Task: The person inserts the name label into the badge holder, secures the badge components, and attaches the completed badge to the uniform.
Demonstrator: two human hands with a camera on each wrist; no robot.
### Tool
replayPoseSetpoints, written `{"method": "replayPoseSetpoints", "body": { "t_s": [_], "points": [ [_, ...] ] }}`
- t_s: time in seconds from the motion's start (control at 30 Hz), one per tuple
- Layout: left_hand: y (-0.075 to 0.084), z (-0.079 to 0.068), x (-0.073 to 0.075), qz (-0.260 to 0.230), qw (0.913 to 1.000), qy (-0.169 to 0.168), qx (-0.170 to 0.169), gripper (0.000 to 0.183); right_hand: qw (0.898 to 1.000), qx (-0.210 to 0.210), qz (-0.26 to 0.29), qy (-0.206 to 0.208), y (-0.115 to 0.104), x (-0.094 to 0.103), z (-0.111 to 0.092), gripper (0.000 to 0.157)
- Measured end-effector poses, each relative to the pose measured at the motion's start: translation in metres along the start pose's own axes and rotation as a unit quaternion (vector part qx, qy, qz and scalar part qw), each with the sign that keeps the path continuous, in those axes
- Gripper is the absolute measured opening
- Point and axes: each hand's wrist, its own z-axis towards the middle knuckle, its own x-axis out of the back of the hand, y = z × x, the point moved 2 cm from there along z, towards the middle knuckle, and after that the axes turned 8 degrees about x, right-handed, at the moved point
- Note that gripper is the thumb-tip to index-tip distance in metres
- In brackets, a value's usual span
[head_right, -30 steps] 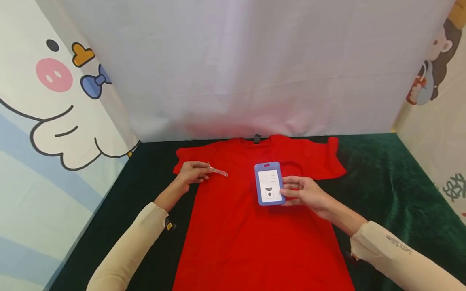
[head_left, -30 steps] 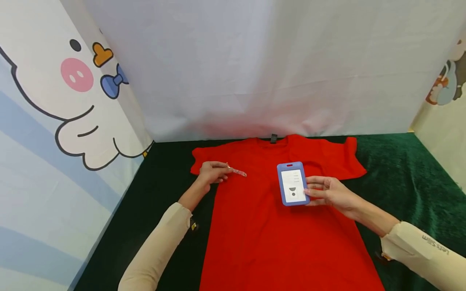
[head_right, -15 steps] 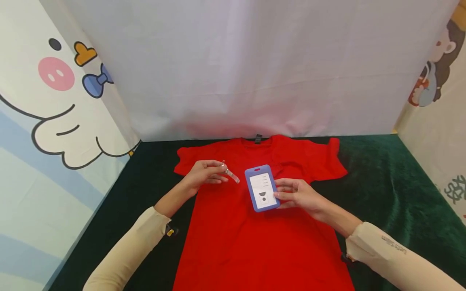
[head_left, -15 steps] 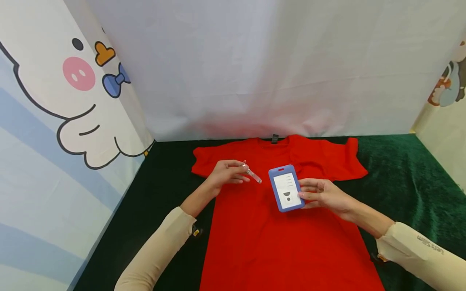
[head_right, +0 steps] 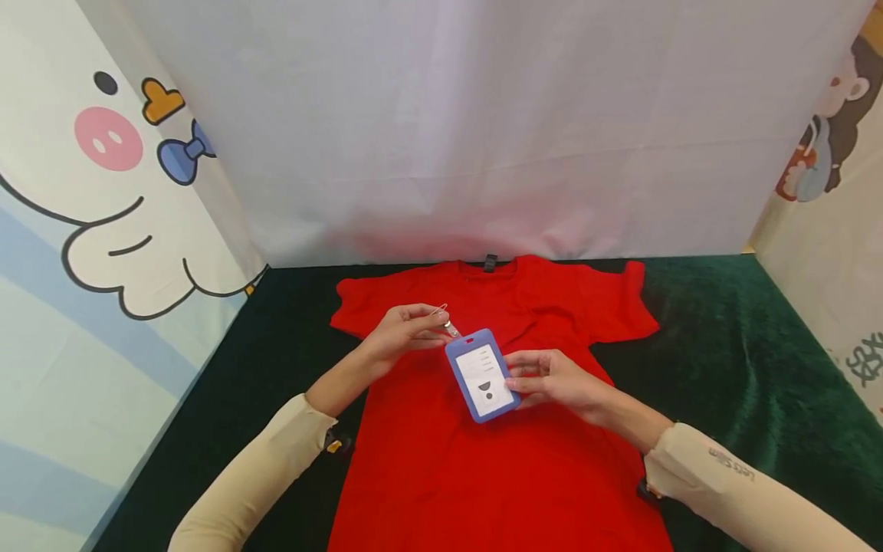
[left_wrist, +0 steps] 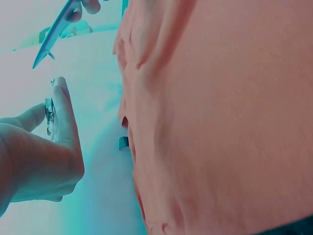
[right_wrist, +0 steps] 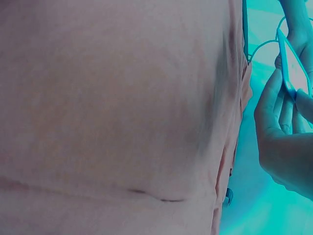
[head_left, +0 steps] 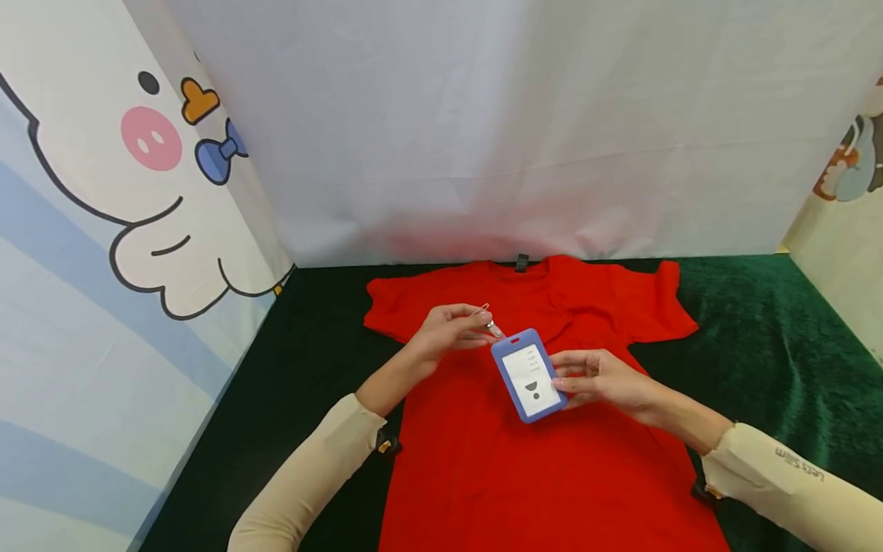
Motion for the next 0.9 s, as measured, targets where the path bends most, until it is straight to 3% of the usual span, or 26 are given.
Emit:
{"method": "replayPoseSetpoints", "body": {
  "t_s": [0.33,0.57,0.9],
  "points": [
    [-0.0033,0.0054,-0.0048,-0.035,0.9991,-0.011,0.021,0.041,1.0,0.004,-0.017,-0.009,0.0,-0.0003,0.0003,0.058],
    [-0.0035,0.0053,-0.0045,-0.044,0.9982,-0.016,0.037,0.039,1.0,0.003,-0.021,-0.008,-0.0003,0.0005,0.0,0.058],
    [-0.0042,0.0039,-0.0099,-0.007,0.9979,-0.047,0.044,0.031,1.0,-0.005,-0.014,-0.001,0.0034,0.0003,0.0012,0.06]
  ]
}}
